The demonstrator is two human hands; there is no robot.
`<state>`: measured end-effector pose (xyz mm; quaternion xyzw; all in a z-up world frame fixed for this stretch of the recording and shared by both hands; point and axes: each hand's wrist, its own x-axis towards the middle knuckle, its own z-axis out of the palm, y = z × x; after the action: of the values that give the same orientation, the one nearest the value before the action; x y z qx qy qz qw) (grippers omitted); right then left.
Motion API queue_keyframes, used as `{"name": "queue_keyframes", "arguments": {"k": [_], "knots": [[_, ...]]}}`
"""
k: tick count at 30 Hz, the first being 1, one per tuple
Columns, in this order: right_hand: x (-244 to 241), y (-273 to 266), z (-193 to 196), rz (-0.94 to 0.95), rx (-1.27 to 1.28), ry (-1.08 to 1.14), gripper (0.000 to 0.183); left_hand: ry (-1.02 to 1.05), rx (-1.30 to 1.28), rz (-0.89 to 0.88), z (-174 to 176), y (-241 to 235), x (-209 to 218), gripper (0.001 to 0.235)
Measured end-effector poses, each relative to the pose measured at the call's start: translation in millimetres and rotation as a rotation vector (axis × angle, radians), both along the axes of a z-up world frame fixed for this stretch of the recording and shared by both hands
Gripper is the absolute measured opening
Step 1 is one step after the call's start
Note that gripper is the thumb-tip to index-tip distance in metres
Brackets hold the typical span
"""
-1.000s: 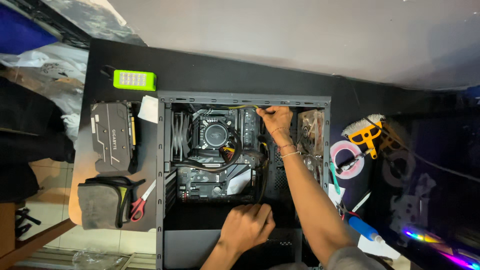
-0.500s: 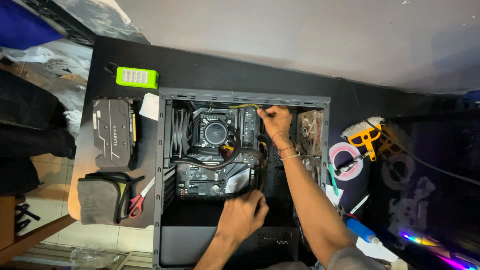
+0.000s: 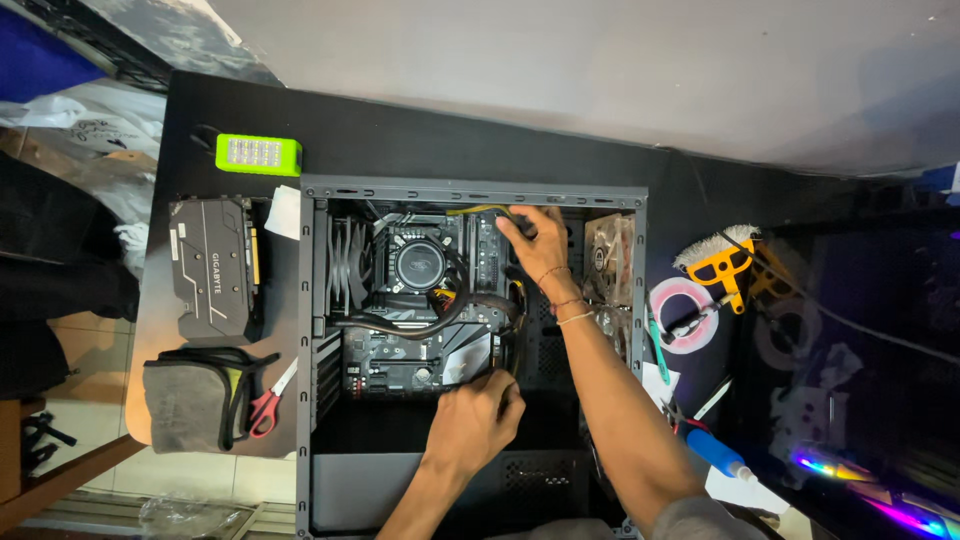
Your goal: The person assembles a desktop computer by connecting internal cables and components. They route power cables to the motherboard and CPU cooler, secure the power supply unit, and manage wiring inside the case.
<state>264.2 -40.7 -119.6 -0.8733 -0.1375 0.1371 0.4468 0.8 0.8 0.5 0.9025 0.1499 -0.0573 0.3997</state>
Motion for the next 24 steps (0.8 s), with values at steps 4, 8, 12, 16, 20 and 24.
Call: {"name": "queue_keyframes", "arguments": {"k": [4, 8, 12, 16, 20, 24], "knots": [[3.1, 1.1, -1.2, -0.055, 0.034, -0.021, 0.025, 0.063, -0.054, -0.007, 5.4, 3.7, 4.1, 0.008], [7.0, 0.6, -2.8, -0.056, -0.016, -0.02, 0.021, 0.09, -0.054, 0.027, 4.2, 3.4, 5.0, 0.01], [4.8, 5.6, 2.3, -0.246, 0.189, 0.301, 0.028, 0.089, -0.039, 0.044, 1.3, 2.7, 3.0, 0.01], [-5.6, -4.8, 10.1, -0.298, 0.12, 0.329, 0.036, 0.148, -0.067, 0.048, 4.5, 3.9, 3.5, 0.008], [-13.2, -18.9, 5.9, -0.342, 0.248, 0.19, 0.03, 0.157, -0.07, 0.058, 4.7, 3.9, 6.0, 0.009], [-27.0, -34.7, -2.1, -0.256, 0.253, -0.079, 0.021, 0.192, -0.119, 0.079, 7.8, 5.4, 6.0, 0.009]]}}
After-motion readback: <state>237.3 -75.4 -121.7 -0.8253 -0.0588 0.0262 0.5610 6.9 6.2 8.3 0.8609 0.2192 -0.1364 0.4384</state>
